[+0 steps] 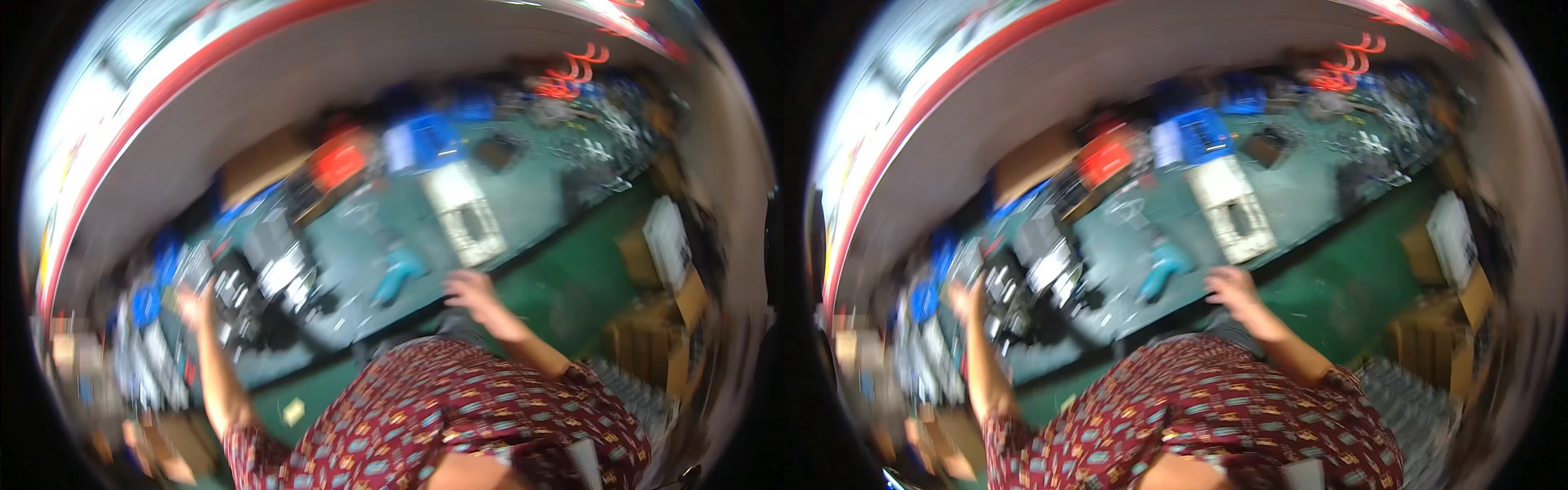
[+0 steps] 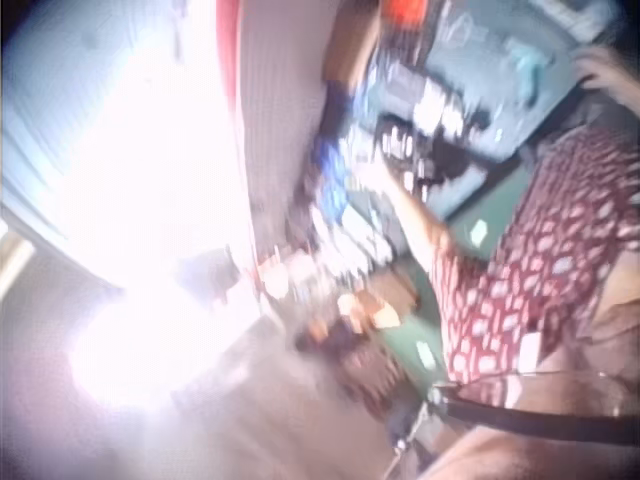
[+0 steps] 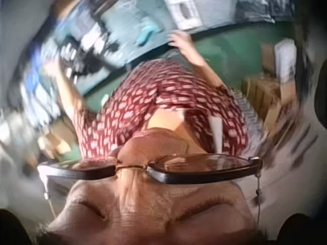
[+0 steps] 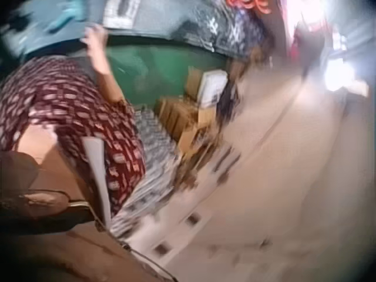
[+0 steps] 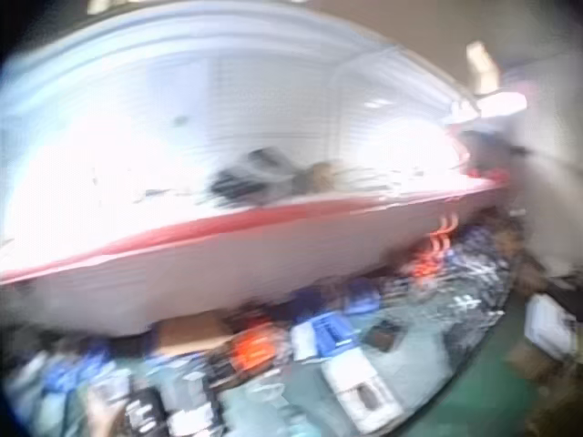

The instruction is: The person assembles metal parts on a workbench, using a power drill to fasten components and pliers to adjust wires. They handle multiple metal pieces, placing them into a box and continuing to assemble them on the table.

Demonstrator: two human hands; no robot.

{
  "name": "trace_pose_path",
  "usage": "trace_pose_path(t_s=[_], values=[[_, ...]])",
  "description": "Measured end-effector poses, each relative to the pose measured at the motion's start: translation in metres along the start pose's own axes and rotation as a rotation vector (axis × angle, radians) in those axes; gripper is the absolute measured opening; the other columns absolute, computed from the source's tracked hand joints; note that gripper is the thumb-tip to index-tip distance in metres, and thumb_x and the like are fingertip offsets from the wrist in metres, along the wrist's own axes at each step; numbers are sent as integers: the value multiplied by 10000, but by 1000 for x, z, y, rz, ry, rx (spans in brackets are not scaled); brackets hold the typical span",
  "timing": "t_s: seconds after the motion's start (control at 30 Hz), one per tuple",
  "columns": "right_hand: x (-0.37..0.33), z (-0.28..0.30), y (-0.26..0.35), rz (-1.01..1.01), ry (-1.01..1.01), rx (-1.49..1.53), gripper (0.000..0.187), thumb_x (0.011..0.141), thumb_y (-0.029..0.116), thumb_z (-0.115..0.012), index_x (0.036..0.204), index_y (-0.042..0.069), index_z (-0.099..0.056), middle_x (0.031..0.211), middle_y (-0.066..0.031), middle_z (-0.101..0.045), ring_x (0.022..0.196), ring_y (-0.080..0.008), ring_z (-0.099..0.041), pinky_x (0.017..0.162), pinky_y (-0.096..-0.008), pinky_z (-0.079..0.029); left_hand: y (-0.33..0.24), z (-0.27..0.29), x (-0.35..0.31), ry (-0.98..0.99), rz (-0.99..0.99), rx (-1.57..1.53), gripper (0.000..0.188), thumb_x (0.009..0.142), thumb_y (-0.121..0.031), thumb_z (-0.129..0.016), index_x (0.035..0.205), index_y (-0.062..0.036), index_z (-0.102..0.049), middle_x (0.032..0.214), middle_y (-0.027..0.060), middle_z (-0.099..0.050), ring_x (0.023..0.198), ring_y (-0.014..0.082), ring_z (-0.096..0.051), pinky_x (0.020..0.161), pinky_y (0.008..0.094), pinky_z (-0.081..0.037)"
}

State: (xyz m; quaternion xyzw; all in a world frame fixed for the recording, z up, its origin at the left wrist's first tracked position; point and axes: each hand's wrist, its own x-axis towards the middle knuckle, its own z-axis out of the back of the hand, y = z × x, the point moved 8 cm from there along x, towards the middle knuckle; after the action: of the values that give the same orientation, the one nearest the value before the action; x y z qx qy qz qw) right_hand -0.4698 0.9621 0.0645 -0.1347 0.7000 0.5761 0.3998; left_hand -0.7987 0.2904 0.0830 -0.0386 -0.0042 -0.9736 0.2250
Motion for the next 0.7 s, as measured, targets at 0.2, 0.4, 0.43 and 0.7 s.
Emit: trace_pose_path(t_s=[0.2, 0.4, 0.43, 0.7], values=[[38, 110, -25, 57, -184, 194, 389, 971, 180, -657, 1306, -14, -613, 1168, -142, -695, 1060, -259, -679, 850, -412, -618, -38, -19, -17, -160, -4, -75, 993, 722, -639, -836, 1541, -235, -445, 1469, 203, -551, 1253, 413, -603, 994, 537, -521], [54, 234, -24, 125, -386, 564, 373, 992, 260, -601, 1260, 1, -602, 1183, -179, -685, 1049, -313, -677, 867, -495, -605, -36, -1, -9, -358, -321, 7, 983, 809, -674, -751, 1468, -2, -466, 1286, 297, -604, 1106, 465, -628, 917, 546, -544], [64, 259, -23, 115, -425, 632, 392, 1000, 261, -585, 1287, -7, -581, 1200, -197, -676, 1056, -325, -673, 876, -509, -607, -44, 6, -15, -422, -405, 53, 1006, 812, -693, -736, 1448, 40, -471, 1265, 313, -599, 1069, 475, -636, 881, 545, -564], [159, 479, 18, 187, -585, 1206, 822, 964, 448, -607, 1576, 26, -257, 1507, -295, -407, 1315, -463, -513, 954, -641, -561, -215, 59, -115, -528, -455, -373, 719, 924, -473, -740, 1434, -8, -538, 1341, 253, -625, 1229, 397, -603, 1071, 500, -460]])
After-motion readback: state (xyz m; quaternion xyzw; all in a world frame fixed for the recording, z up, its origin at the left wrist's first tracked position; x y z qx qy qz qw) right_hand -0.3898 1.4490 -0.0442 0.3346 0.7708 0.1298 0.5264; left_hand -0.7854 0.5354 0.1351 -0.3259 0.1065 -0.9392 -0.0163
